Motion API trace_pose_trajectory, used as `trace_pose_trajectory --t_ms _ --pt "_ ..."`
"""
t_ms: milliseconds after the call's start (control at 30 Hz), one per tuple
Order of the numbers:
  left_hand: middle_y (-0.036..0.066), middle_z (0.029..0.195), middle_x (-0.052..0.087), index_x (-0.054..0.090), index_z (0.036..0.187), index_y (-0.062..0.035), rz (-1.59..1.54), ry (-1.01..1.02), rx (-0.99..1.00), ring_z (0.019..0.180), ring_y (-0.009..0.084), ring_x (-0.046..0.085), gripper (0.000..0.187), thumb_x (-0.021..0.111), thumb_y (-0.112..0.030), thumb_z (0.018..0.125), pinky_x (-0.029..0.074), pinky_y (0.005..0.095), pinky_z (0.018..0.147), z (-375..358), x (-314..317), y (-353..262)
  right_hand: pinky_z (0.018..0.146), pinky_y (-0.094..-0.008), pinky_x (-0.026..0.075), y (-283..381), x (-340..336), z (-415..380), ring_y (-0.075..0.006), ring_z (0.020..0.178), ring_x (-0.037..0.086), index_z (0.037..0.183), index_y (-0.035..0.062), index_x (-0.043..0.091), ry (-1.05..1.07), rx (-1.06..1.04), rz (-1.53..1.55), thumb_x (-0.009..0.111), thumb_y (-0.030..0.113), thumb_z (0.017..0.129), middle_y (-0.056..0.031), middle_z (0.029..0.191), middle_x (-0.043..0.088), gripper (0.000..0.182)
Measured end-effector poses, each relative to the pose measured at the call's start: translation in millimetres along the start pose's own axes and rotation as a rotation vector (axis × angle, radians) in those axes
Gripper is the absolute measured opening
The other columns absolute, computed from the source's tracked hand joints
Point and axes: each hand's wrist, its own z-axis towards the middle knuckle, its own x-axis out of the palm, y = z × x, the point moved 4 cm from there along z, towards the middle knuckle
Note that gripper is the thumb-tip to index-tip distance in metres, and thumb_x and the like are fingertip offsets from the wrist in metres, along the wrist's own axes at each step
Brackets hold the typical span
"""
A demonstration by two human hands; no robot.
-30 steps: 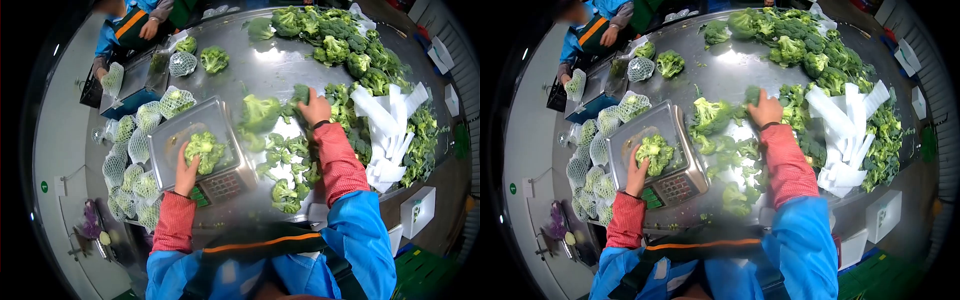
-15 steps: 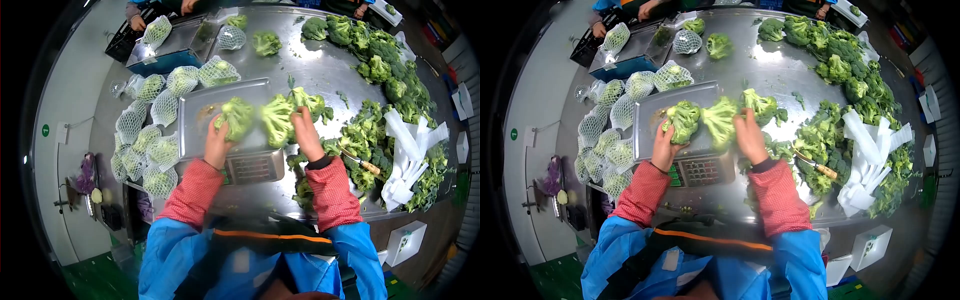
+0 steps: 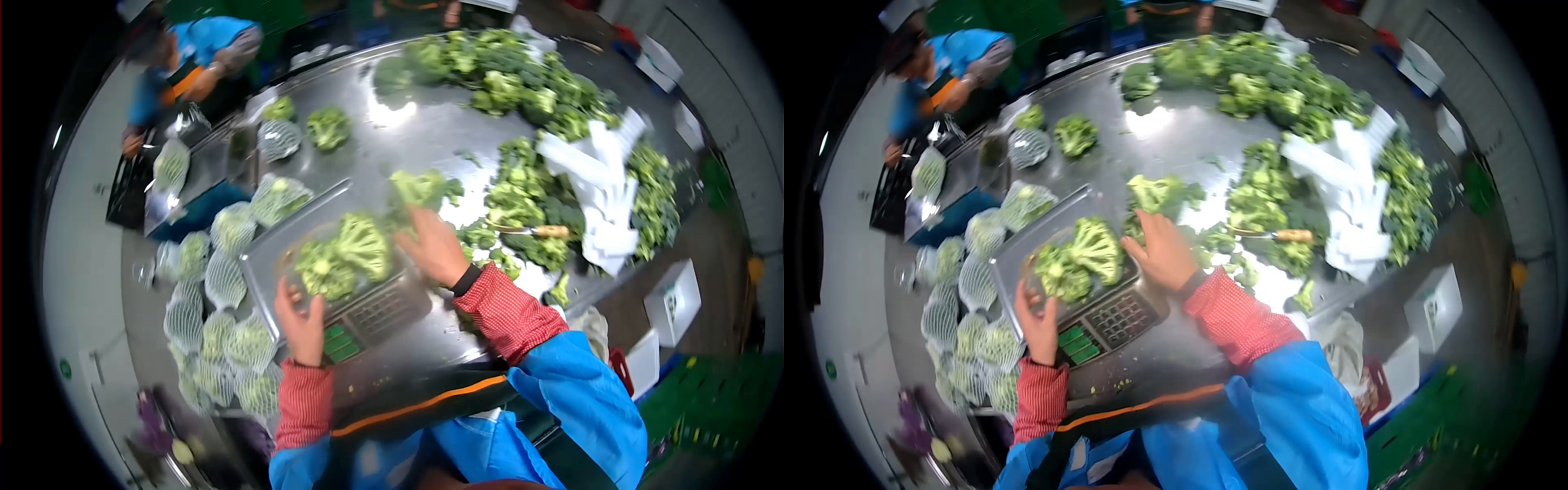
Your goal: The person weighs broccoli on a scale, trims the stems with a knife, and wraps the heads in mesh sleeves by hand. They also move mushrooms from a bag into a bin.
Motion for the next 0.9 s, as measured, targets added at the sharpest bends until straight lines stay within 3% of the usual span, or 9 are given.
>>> trace_pose_trajectory --t_ms 100,267,333,400,467,500,600,800,900 --pt "0.006 0.105 0.053 0.049 0.126 -0.0027 -0.166 -0.082 0.084 0.090 0.0126 0.050 0.047 0.059 0.001 0.081 0.041 0.0223 0.071 -7 -7 -41 0.076 -0.0440 0.043 -23 -54 -7 -0.0326 0.087 0.054 0.125 0.0020 0.048 -0.108 -0.007 -0.374 0.066 0.031 0.080 -0.0168 0.093 0.054 0.057" --pt "0.005 0.080 0.058 0.064 0.094 -0.0029 -0.174 0.183 0.339 0.066 0.0128 0.052 0.018 0.058 0.003 0.078 0.041 0.0235 0.059 -33 23 -101 0.074 -0.0402 0.041 -110 -172 4 -0.0258 0.086 0.051 0.123 0.0078 0.051 -0.305 0.121 -1.121 0.070 0.022 0.070 -0.0100 0.092 0.051 0.057" --pt "0.006 0.082 0.061 0.066 0.091 -0.0043 -0.157 0.290 0.410 0.068 0.0157 0.057 0.015 0.061 0.000 0.078 0.045 0.0245 0.059 -44 43 -115 0.077 -0.0421 0.040 -144 -211 8 -0.0250 0.090 0.052 0.123 0.0097 0.051 -0.494 0.039 -1.352 0.065 0.018 0.073 -0.0067 0.091 0.052 0.053" --pt "0.009 0.082 0.062 0.067 0.092 -0.0035 -0.186 0.444 0.365 0.069 0.0198 0.059 0.015 0.063 -0.003 0.078 0.048 0.0280 0.061 -53 61 -124 0.076 -0.0414 0.039 -159 -235 14 -0.0221 0.093 0.051 0.107 0.0083 0.061 -0.483 0.038 -1.497 0.055 0.014 0.080 -0.0047 0.092 0.056 0.029" --pt "0.010 0.084 0.064 0.067 0.093 -0.0025 -0.204 0.528 0.396 0.071 0.0222 0.061 0.015 0.064 -0.004 0.078 0.049 0.0299 0.063 -60 79 -118 0.077 -0.0419 0.038 -180 -246 11 -0.0233 0.093 0.052 0.093 0.0084 0.065 -0.273 0.150 -1.414 0.056 0.013 0.078 -0.0052 0.091 0.057 0.018" --pt "0.008 0.081 0.062 0.066 0.092 -0.0008 -0.230 0.545 0.392 0.068 0.0163 0.058 0.013 0.063 -0.002 0.080 0.046 0.0259 0.061 -64 86 -116 0.078 -0.0422 0.038 -186 -246 10 -0.0239 0.092 0.052 0.086 0.0085 0.066 -0.169 0.204 -1.368 0.056 0.013 0.077 -0.0054 0.090 0.057 0.015" --pt "0.002 0.079 0.060 0.065 0.100 -0.0003 -0.329 0.626 0.270 0.067 0.0084 0.053 0.015 0.061 -0.005 0.086 0.043 0.0207 0.062 -66 102 -114 0.075 -0.0425 0.038 -147 -232 8 -0.0254 0.090 0.051 0.071 0.0089 0.065 -0.282 0.040 -1.269 0.057 0.012 0.075 -0.0059 0.087 0.056 0.009" --pt "0.002 0.098 0.061 0.052 0.126 -0.0035 -0.524 0.771 -0.147 0.085 0.0093 0.056 0.034 0.055 -0.015 0.094 0.045 0.0218 0.075 -44 130 -112 0.067 -0.0446 0.040 -87 -177 -15 -0.0295 0.081 0.054 0.074 0.0075 0.063 -0.271 0.006 -0.865 0.061 0.018 0.077 -0.0091 0.080 0.057 0.011" --pt "0.008 0.122 0.054 0.039 0.139 -0.0060 -0.629 0.713 -0.227 0.107 0.0129 0.052 0.047 0.052 -0.018 0.095 0.044 0.0271 0.088 -34 147 -115 0.071 -0.0398 0.047 -76 -130 -46 -0.0235 0.081 0.060 0.088 0.0023 0.064 0.076 0.309 0.219 0.057 0.025 0.088 -0.0102 0.085 0.064 0.024"
